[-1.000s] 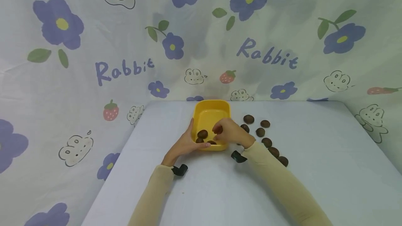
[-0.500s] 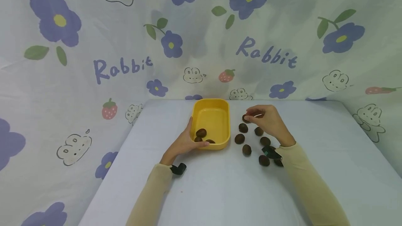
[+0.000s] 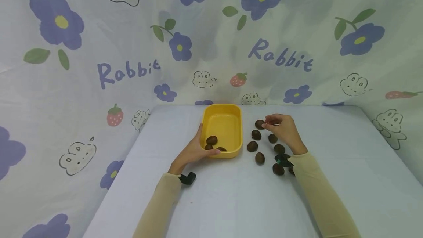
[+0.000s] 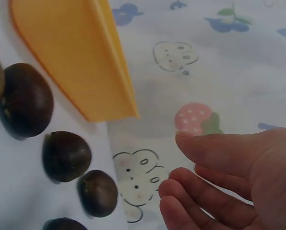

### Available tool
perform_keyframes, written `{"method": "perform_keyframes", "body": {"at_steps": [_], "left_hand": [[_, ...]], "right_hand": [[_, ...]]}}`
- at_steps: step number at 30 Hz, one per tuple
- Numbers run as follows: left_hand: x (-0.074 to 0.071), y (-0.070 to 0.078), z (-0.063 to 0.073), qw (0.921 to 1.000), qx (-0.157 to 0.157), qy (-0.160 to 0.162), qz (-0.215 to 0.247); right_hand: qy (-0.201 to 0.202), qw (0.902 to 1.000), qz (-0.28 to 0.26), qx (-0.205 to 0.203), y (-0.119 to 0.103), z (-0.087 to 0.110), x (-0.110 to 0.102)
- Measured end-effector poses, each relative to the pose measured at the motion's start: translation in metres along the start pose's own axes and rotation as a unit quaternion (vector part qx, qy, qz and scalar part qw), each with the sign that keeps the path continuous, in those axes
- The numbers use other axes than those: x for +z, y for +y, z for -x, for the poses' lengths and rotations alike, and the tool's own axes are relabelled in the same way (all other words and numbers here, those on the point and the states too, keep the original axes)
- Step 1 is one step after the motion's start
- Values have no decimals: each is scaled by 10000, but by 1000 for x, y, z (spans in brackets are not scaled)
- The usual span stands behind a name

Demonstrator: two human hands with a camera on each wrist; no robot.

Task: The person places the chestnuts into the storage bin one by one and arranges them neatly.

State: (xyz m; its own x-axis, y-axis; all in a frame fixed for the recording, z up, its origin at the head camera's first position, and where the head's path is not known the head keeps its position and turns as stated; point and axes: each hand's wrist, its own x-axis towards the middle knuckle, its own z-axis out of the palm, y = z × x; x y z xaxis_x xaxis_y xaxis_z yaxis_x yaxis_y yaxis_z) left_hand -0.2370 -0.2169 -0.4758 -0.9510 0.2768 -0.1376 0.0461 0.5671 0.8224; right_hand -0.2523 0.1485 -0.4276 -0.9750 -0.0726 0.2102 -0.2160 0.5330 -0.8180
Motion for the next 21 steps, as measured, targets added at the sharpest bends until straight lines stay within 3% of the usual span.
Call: {"method": "perform_keyframes", "body": {"at_steps": [14, 21], "left_hand": [[1, -2, -1, 10000, -39, -29, 40], [1, -2, -1, 10000, 10, -8, 22]], "right_hand": [[-411, 9967, 436, 543, 19, -2, 24], [-627, 9948, 579, 551, 25, -5, 32]]}}
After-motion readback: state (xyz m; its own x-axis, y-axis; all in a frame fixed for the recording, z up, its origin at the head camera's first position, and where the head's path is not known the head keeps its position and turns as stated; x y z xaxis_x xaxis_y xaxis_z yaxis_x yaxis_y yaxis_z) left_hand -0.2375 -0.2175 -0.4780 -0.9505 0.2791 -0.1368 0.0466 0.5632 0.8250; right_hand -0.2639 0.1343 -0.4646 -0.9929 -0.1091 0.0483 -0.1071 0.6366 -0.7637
